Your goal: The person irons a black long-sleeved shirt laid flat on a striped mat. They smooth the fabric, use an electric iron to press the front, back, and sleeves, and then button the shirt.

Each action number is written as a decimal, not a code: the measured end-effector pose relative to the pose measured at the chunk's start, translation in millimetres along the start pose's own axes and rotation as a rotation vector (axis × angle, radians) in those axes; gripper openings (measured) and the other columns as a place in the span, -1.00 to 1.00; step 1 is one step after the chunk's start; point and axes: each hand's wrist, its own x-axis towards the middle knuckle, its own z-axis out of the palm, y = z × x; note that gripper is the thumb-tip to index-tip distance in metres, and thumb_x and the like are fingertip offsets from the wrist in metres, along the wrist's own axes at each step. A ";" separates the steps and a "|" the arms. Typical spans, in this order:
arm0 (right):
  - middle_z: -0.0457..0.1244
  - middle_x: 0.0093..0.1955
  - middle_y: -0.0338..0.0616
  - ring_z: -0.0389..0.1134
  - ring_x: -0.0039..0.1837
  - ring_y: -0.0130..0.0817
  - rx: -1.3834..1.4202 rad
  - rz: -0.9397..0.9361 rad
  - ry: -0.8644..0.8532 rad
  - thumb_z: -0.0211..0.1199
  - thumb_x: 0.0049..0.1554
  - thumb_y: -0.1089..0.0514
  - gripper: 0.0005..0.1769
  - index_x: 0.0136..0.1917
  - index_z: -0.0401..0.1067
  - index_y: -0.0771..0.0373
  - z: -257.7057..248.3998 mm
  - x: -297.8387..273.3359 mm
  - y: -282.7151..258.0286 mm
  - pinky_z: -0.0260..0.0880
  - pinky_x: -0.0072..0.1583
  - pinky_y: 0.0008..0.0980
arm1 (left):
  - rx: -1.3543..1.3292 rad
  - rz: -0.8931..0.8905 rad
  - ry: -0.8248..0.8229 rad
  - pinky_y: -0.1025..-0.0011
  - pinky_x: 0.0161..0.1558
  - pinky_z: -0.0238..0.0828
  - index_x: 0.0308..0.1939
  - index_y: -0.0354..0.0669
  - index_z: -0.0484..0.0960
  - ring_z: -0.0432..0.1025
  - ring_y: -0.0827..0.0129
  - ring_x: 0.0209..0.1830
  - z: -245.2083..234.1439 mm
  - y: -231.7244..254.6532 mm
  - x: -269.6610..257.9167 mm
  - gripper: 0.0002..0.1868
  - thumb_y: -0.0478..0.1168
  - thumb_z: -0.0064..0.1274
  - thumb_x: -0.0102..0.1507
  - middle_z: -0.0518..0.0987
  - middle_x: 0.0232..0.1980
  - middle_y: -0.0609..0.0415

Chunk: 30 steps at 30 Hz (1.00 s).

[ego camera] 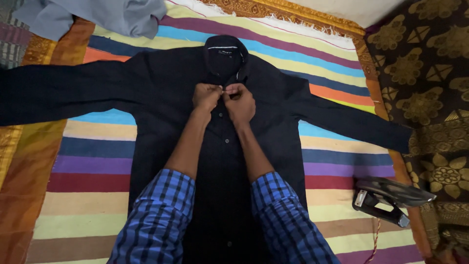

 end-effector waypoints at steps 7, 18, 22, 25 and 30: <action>0.44 -0.18 -0.36 0.45 -0.21 -0.48 -0.004 0.008 -0.017 0.50 -0.02 0.08 -0.80 -0.11 0.59 0.10 -5.5 -2.8 -8.2 0.41 -0.09 -0.42 | 0.112 0.056 -0.008 0.49 -0.19 0.46 -0.18 -0.18 0.78 0.55 0.50 -0.30 -4.0 5.7 -11.4 -0.78 -0.15 0.30 0.19 0.69 -0.29 0.14; 0.47 -0.18 -0.36 0.36 -0.29 -0.62 0.140 -0.097 -0.128 0.52 -0.02 0.18 -0.74 -0.02 0.63 0.12 -6.6 7.4 14.6 0.36 -0.16 -0.51 | 0.034 0.077 0.018 0.46 -0.11 0.47 -0.16 -0.22 0.77 0.59 0.42 -0.23 3.8 -15.2 8.4 -0.81 -0.25 0.15 0.21 0.73 -0.24 0.07; 0.47 -0.18 -0.35 0.36 -0.30 -0.60 0.102 -0.096 -0.055 0.53 -0.03 0.16 -0.74 -0.02 0.66 0.09 -4.8 -3.9 7.9 0.35 -0.16 -0.51 | 0.036 -0.011 0.043 0.46 -0.10 0.46 -0.18 -0.20 0.78 0.57 0.42 -0.23 4.2 -15.5 15.4 -0.82 -0.23 0.17 0.21 0.72 -0.25 0.09; 0.46 -0.17 -0.36 0.37 -0.29 -0.61 0.106 -0.134 -0.033 0.51 0.01 0.12 -0.77 -0.01 0.66 0.05 -4.9 -7.8 4.2 0.34 -0.18 -0.50 | 0.052 -0.051 0.057 0.44 -0.26 0.40 -0.22 -0.24 0.78 0.48 0.46 -0.39 6.1 -16.0 20.4 -0.83 -0.22 0.18 0.22 0.67 -0.34 0.09; 0.45 -0.19 -0.36 0.37 -0.28 -0.58 0.075 -0.130 -0.020 0.52 0.03 0.09 -0.81 -0.04 0.66 0.05 -7.3 -8.8 0.7 0.35 -0.17 -0.49 | 0.030 -0.064 0.023 0.45 -0.51 0.21 -0.27 -0.28 0.76 0.28 0.53 -0.62 4.3 -11.8 17.1 -0.81 -0.19 0.18 0.26 0.55 -0.51 0.13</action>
